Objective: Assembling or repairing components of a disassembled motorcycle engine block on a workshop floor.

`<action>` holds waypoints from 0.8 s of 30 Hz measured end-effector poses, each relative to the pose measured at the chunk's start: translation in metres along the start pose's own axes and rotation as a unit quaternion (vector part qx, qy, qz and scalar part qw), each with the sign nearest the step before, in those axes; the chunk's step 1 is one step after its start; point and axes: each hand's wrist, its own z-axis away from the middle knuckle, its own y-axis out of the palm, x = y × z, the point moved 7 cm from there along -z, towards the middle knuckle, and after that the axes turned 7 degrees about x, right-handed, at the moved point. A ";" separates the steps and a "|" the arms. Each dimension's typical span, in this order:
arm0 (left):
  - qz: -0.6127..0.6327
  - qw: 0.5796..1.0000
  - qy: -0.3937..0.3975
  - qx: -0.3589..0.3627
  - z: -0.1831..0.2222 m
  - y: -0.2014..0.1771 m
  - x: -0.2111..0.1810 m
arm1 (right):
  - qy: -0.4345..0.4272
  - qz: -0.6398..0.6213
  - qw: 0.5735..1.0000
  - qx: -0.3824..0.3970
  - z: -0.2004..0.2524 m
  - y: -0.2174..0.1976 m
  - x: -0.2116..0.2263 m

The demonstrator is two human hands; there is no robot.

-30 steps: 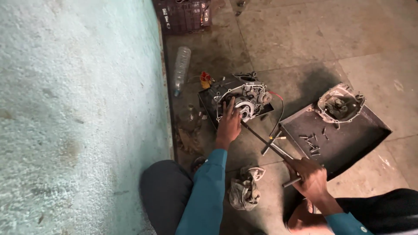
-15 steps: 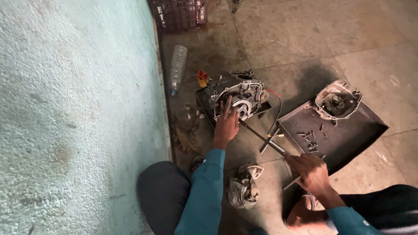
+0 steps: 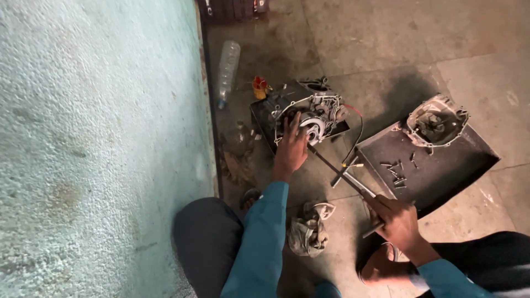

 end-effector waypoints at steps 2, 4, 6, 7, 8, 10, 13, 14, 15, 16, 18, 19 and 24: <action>-0.014 1.000 0.006 0.014 -0.005 -0.010 -0.007 | 0.045 -0.134 0.985 -0.098 0.008 0.009 -0.011; -0.012 1.000 0.010 0.015 0.003 -0.003 -0.003 | 0.195 -0.309 0.919 -0.145 0.016 0.040 -0.039; -0.012 1.000 0.018 0.005 0.005 0.004 -0.004 | 0.327 -0.461 0.803 -0.189 0.031 0.070 -0.070; -0.004 0.999 0.028 -0.021 0.005 0.007 -0.007 | 0.435 -0.572 0.673 -0.175 0.045 0.095 -0.086; -0.003 0.998 0.045 -0.042 0.005 0.004 -0.003 | 0.521 -0.668 0.508 -0.154 0.053 0.129 -0.084; -0.007 0.998 0.049 -0.042 0.004 0.006 0.001 | 0.494 -0.663 0.539 -0.160 0.043 0.082 -0.050; -0.004 0.999 0.040 -0.037 0.000 0.007 0.002 | 0.449 -0.564 0.674 -0.161 0.035 0.023 -0.025; -0.002 0.999 0.032 -0.029 0.002 0.007 0.002 | 0.423 -0.467 0.761 -0.156 0.033 0.002 -0.018; -0.003 0.999 0.029 -0.029 0.001 0.001 0.002 | 0.421 -0.468 0.762 -0.152 0.038 0.007 -0.024; 0.010 1.000 0.018 -0.022 0.002 -0.001 0.000 | 0.256 -0.336 0.886 -0.188 0.032 -0.015 -0.016; 0.024 1.000 0.005 -0.014 0.005 0.002 -0.002 | 0.073 -0.188 0.957 -0.208 0.035 -0.023 0.000; 0.026 1.000 0.001 -0.013 0.007 0.006 -0.001 | 0.069 -0.134 0.974 -0.171 0.034 -0.016 0.001; 0.012 0.999 0.020 -0.043 0.004 0.000 0.000 | 0.031 -0.076 0.986 -0.144 0.019 -0.011 0.007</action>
